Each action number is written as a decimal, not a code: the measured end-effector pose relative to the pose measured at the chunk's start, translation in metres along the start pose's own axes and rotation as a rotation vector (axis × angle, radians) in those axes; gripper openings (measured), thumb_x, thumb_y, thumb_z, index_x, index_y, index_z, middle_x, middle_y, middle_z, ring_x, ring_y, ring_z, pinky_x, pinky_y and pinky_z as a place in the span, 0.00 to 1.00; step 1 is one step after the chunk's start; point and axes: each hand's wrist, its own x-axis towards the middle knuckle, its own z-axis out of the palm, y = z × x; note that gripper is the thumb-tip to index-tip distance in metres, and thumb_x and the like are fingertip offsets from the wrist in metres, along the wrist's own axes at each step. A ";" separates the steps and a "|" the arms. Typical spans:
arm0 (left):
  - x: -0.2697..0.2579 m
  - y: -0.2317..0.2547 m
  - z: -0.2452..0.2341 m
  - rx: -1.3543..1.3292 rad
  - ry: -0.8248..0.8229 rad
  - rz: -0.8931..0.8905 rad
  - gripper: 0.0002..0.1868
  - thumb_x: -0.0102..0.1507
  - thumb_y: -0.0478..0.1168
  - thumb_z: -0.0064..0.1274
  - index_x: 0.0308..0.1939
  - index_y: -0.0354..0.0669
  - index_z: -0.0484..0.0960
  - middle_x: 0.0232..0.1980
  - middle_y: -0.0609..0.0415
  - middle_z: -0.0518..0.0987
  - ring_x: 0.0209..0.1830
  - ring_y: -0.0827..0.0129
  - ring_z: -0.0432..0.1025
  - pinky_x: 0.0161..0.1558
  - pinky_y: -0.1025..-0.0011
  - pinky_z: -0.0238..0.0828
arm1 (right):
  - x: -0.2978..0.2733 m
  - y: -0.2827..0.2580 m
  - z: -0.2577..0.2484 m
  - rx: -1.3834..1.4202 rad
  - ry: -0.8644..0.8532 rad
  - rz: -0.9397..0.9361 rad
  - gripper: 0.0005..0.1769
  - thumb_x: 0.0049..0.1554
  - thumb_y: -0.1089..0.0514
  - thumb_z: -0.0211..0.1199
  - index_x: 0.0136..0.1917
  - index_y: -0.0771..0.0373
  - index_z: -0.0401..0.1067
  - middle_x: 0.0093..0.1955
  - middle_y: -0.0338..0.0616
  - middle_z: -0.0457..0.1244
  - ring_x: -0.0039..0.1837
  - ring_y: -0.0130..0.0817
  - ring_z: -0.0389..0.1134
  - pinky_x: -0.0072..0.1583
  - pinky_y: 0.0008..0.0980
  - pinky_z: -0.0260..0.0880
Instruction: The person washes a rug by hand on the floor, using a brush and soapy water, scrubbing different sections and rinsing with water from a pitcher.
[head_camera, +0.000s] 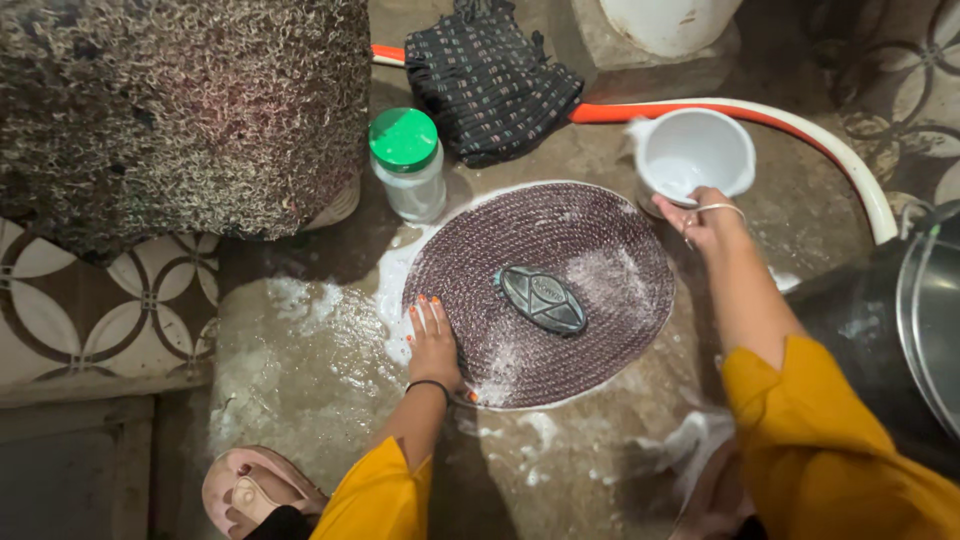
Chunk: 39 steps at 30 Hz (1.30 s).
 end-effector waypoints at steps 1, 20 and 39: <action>-0.001 0.001 -0.005 -0.003 -0.007 -0.004 0.67 0.51 0.42 0.70 0.80 0.37 0.34 0.84 0.38 0.30 0.84 0.42 0.28 0.76 0.47 0.46 | -0.014 -0.006 0.017 -0.335 0.081 -0.075 0.30 0.56 0.68 0.45 0.71 0.81 0.47 0.54 0.75 0.65 0.52 0.64 0.74 0.49 0.46 0.75; 0.182 0.045 0.020 -0.775 0.501 -0.014 0.43 0.59 0.63 0.61 0.64 0.30 0.74 0.60 0.30 0.76 0.62 0.41 0.71 0.63 0.53 0.64 | -0.399 -0.114 0.234 -2.105 -0.268 -1.296 0.32 0.44 0.55 0.64 0.64 0.47 0.78 0.39 0.52 0.70 0.42 0.53 0.72 0.47 0.49 0.73; 0.202 0.203 -0.042 -2.278 -0.458 -0.182 0.14 0.70 0.48 0.50 0.48 0.41 0.69 0.48 0.47 0.71 0.44 0.57 0.71 0.53 0.56 0.74 | -0.403 -0.122 0.236 -2.119 -0.172 -1.752 0.34 0.44 0.59 0.67 0.66 0.48 0.76 0.33 0.45 0.68 0.34 0.46 0.70 0.33 0.46 0.65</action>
